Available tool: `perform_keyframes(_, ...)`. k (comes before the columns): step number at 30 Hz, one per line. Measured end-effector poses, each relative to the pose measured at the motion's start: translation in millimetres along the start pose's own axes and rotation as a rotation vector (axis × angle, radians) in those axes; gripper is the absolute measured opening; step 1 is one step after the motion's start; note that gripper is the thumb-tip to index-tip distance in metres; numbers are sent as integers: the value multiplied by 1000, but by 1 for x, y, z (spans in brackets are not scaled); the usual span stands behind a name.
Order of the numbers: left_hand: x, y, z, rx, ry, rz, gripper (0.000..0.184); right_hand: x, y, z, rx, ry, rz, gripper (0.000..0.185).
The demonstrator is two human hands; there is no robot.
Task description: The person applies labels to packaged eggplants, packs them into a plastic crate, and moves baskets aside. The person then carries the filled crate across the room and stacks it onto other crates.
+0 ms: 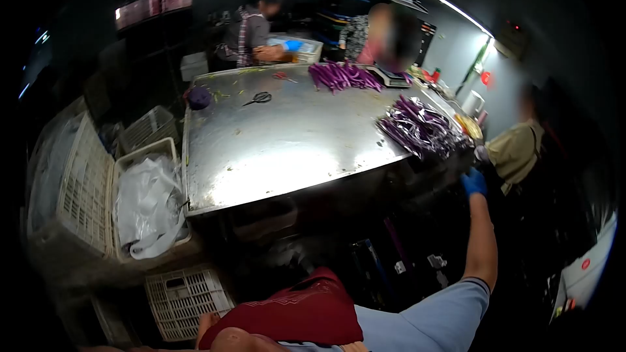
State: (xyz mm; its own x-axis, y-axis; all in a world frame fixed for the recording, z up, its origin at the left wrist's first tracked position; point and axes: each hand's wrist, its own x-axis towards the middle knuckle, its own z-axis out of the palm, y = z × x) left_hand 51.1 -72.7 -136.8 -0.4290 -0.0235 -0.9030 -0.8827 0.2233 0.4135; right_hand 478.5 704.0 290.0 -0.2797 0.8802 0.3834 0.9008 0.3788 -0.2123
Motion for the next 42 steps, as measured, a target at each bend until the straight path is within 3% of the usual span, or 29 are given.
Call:
perform_keyframes(1,-16,2,-4,36,86,-63,34,-17,-79,-17,84,-36,-48,33)
perform_keyframes(2,-30,6,-6,53,199,-121,37,-26,-136,-23,260,-243,-45,34)
perform_keyframes(3,-23,8,-12,-23,195,-89,36,-23,-151,11,395,-175,-351,33)
perform_keyframes(4,-12,-1,-22,-101,194,-63,35,-46,-208,6,401,-295,-372,35)
perform_keyframes(6,5,-34,-47,-266,214,-49,33,-80,-275,25,307,-400,-705,33)
perform_keyframes(7,18,-52,-64,-525,37,34,20,-107,-316,15,208,-434,-888,33)
perform_keyframes(9,92,-102,-96,-632,-237,151,17,-144,-368,14,179,-584,-1049,29)
perform_keyframes(10,28,-77,-97,-457,-283,260,13,-154,-385,23,303,-583,-1153,27)
perform_keyframes(12,-26,-51,-84,-335,-27,142,36,-170,-415,26,449,-569,-1228,23)
perform_keyframes(16,-61,-79,-91,-246,34,38,46,-198,-454,46,627,-450,-1177,22)
perform_keyframes(19,-74,-117,-122,65,-94,64,50,-226,-464,75,764,-350,-1009,22)
perform_keyframes(25,-72,-127,-149,-314,232,-141,43,-237,-426,195,872,-710,-520,20)
perform_keyframes(29,-79,-90,-114,-284,246,-47,33,-285,-363,314,783,-861,-435,25)
perform_keyframes(31,-76,-70,-82,-254,198,-46,30,-320,-317,351,628,-1374,-98,28)
perform_keyframes(33,-83,-46,-47,-183,131,-22,29,-378,-247,405,156,-1384,-345,27)
perform_keyframes(34,-89,-35,-29,-156,92,2,28,-404,-215,414,131,-1358,-394,23)
perform_keyframes(36,-96,-15,3,-123,18,63,27,-421,-187,408,-6,-1791,-21,16)
perform_keyframes(38,-93,-15,17,-133,-26,55,27,-436,-166,415,16,-1881,195,18)
perform_keyframes(39,-93,-15,23,-143,-48,58,27,-429,-172,415,-54,-1862,-61,19)
perform_keyframes(41,-98,-20,28,-167,-12,51,28,-400,-208,410,-132,-1882,34,17)
perform_keyframes(42,-101,-23,29,-178,18,45,29,-404,-201,447,-3,-1852,116,15)
